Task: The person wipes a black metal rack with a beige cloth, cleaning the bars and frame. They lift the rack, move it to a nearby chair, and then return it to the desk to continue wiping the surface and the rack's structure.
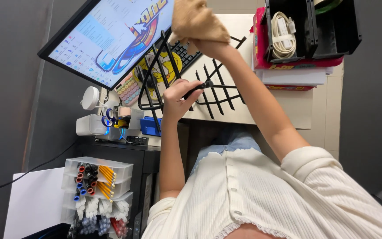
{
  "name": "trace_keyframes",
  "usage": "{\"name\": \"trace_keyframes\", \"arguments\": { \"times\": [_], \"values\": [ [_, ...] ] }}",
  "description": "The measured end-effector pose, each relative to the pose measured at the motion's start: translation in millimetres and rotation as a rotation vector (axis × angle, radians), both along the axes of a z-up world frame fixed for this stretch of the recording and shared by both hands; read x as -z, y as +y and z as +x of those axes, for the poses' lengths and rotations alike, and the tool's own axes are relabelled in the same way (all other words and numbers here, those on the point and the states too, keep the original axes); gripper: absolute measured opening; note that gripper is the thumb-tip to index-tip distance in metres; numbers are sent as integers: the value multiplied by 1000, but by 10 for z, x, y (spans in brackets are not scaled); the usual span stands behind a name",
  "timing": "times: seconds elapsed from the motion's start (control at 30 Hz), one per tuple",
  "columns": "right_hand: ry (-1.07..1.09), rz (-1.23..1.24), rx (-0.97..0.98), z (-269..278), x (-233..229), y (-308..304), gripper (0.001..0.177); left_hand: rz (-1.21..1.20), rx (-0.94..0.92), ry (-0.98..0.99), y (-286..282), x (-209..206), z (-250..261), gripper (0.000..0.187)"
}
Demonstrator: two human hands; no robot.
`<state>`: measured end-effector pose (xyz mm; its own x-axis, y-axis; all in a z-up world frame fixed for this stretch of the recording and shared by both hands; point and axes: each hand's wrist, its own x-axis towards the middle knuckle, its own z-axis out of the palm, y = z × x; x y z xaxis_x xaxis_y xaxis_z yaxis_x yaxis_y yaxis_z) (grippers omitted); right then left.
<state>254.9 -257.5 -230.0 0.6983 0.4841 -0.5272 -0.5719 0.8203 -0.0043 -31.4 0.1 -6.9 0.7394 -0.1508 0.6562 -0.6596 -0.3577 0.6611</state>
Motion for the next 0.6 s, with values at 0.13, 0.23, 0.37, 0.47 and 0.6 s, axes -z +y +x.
{"name": "trace_keyframes", "arguments": {
  "times": [0.13,0.23,0.37,0.47,0.6],
  "values": [
    [-364,-598,-145,91,27,-62,27,2,-26,-38,-61,-50,22,21],
    [-731,-1187,-307,125,19,-30,31,41,-27,-59,-138,-105,77,21],
    [-1136,-1697,-363,-77,-181,-128,35,106,75,-70,-304,-115,168,22],
    [-1043,-1082,55,-379,-796,-279,31,121,136,-81,-416,-157,185,22],
    [-921,-266,442,-312,-1000,-564,38,131,164,-59,-509,-149,220,20]
  ]
}}
